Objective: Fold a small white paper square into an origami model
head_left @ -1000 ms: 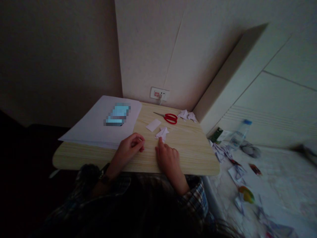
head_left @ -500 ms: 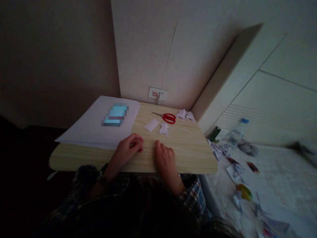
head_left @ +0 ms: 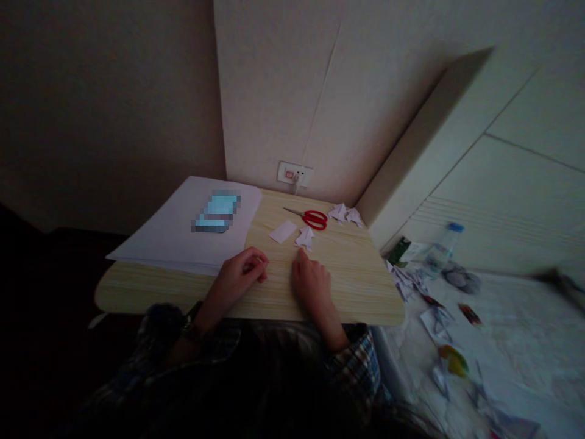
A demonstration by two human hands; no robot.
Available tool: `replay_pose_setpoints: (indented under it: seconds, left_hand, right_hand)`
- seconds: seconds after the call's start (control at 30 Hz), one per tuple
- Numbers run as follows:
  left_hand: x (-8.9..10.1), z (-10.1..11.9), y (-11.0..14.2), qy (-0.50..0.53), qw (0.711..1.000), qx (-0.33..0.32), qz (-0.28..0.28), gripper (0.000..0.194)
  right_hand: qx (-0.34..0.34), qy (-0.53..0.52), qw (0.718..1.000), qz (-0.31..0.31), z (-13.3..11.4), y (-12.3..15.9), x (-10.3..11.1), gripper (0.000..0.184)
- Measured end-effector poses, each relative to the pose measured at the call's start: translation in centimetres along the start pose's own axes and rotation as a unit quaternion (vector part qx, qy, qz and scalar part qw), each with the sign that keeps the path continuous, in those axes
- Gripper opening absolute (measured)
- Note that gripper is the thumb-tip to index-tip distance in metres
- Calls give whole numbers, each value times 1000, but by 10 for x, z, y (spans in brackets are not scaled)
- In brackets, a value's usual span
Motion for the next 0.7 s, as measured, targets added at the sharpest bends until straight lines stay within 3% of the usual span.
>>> replay_pose_setpoints:
  seconds: [0.17,0.33,0.47,0.7]
  left_hand:
    - [0,-1,0,7,1000,-11,-2,15]
    - [-1,-1,0,6,1000,-13,-7,14]
    - [-1,1,1,8,1000,-9,-5,15]
    - [0,-1,0,7,1000,-13,-5,15]
  right_hand:
    - [-10,-23,999,20,4,-3,4,48]
    - [11,-59,998,26,6,-9,7,37]
    - [-2,-81,996,47,12,-10,10,46]
    - [-19,-51,998,10,14,-20,16,51]
Point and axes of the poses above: each hand's wrist, its own y-axis away from the middle knuckle, its own x-axis out of the back of the hand, z = x × y, the point moved 7 cm from there along -y, towards the middle knuckle, and after that the axes turned 15 degrees about -z, right-handed, at the moved point
